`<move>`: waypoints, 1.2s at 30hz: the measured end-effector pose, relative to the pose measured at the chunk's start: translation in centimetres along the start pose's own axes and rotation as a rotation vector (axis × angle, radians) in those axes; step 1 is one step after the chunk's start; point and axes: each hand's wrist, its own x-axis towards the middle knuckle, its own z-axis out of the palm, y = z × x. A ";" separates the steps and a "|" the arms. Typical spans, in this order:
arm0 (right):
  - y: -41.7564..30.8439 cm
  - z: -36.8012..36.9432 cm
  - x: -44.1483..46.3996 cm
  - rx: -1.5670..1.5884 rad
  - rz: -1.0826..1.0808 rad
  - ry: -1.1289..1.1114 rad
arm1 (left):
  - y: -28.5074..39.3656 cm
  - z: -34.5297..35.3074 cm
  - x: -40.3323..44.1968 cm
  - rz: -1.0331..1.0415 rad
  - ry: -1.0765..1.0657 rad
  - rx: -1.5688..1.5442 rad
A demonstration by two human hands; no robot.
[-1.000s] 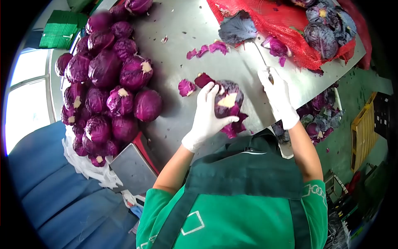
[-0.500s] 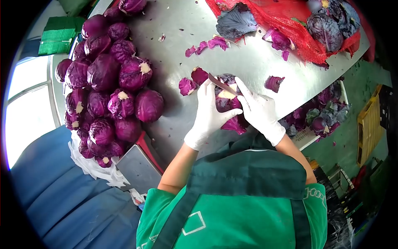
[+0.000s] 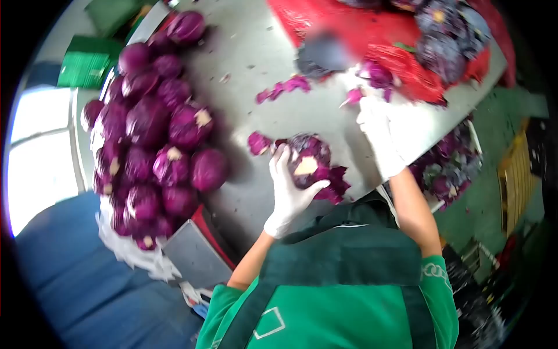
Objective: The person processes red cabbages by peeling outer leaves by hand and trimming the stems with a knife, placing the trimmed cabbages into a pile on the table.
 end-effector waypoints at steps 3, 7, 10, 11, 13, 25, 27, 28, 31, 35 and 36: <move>-8.4 3.1 -5.1 -0.627 -0.002 -0.025 | 1.6 -1.6 0.4 -0.303 -0.004 -0.291; -8.7 6.5 -8.3 -0.739 0.075 -0.342 | -0.3 -1.1 0.3 -0.144 -0.008 -0.172; -10.6 6.0 -7.9 -0.746 0.239 -0.377 | -0.1 -1.0 0.4 -0.124 0.002 -0.108; -10.4 5.9 -7.9 -0.742 0.290 -0.409 | -0.1 -0.7 0.0 -0.121 0.021 -0.097; -10.4 5.7 -7.9 -0.615 0.241 -0.449 | 0.2 -0.8 -0.1 -0.104 0.016 -0.114; -10.0 3.7 -8.8 -0.950 -0.008 -0.391 | 0.9 -0.4 -0.9 -0.059 -0.028 -0.094; -8.6 2.3 -7.8 -1.148 -0.083 -0.223 | 0.3 -0.4 -1.1 -0.028 0.003 -0.102; -7.1 0.6 -6.5 -1.169 -0.111 -0.143 | 0.1 -0.4 -1.1 -0.044 0.016 -0.137; -6.2 -1.6 -3.9 -0.845 0.038 -0.078 | -0.9 -1.2 -1.6 -0.041 0.003 -0.178; -12.5 5.9 -5.5 -0.931 -0.511 -0.665 | -1.2 -3.3 -0.2 -0.034 -0.188 -0.139; -12.5 6.6 -5.2 -0.855 -0.387 -0.685 | -0.8 -4.1 0.5 -0.033 -0.259 -0.115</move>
